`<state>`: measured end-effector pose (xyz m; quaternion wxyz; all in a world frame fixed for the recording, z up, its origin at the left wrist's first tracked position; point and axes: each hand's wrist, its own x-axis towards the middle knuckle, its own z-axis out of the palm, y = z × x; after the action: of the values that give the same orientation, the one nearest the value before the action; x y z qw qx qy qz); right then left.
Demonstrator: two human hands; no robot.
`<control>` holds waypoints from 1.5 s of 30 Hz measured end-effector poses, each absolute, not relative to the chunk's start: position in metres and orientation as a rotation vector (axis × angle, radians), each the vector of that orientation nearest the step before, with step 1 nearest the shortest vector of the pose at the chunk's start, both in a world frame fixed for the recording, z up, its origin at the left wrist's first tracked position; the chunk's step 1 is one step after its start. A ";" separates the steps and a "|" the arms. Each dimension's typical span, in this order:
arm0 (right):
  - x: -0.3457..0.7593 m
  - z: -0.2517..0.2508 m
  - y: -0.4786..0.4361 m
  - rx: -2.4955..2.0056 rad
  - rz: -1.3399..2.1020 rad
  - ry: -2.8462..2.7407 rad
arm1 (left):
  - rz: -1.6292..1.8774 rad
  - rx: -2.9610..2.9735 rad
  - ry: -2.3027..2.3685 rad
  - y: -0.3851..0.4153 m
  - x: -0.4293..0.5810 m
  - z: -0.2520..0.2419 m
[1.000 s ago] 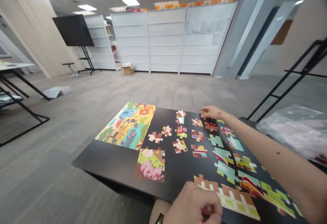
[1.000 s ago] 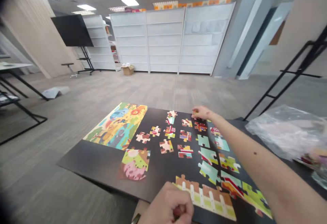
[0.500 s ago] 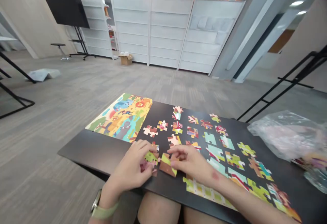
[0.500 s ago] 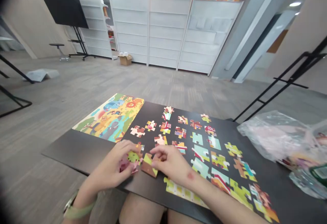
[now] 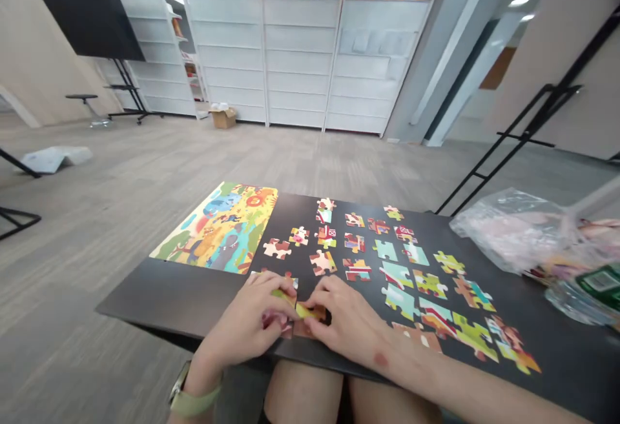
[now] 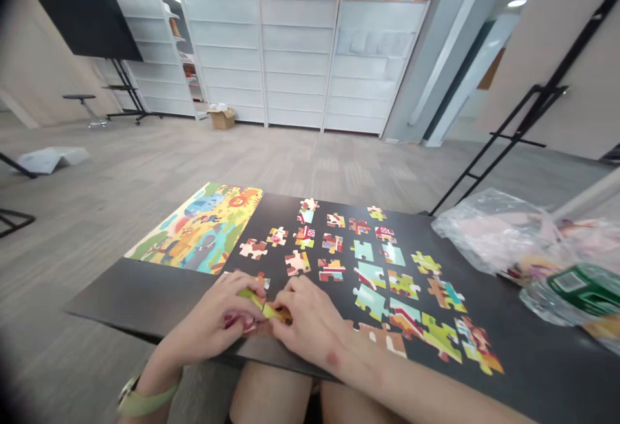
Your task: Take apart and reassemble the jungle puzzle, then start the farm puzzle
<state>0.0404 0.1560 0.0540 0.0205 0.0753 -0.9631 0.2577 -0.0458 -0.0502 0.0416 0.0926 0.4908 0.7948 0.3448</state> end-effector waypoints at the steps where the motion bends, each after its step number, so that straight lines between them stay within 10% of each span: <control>1: 0.040 0.054 0.157 0.244 0.757 -2.963 | 0.983 1.472 2.351 -0.050 -0.046 0.042; 45: 0.122 0.029 0.215 0.291 0.924 -2.592 | 0.725 1.707 2.286 -0.039 -0.022 0.043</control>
<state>0.1220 0.2149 0.0287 0.1861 0.1032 -0.9204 0.3281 -0.0218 -0.0391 0.0427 0.0989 0.5770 0.7728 0.2452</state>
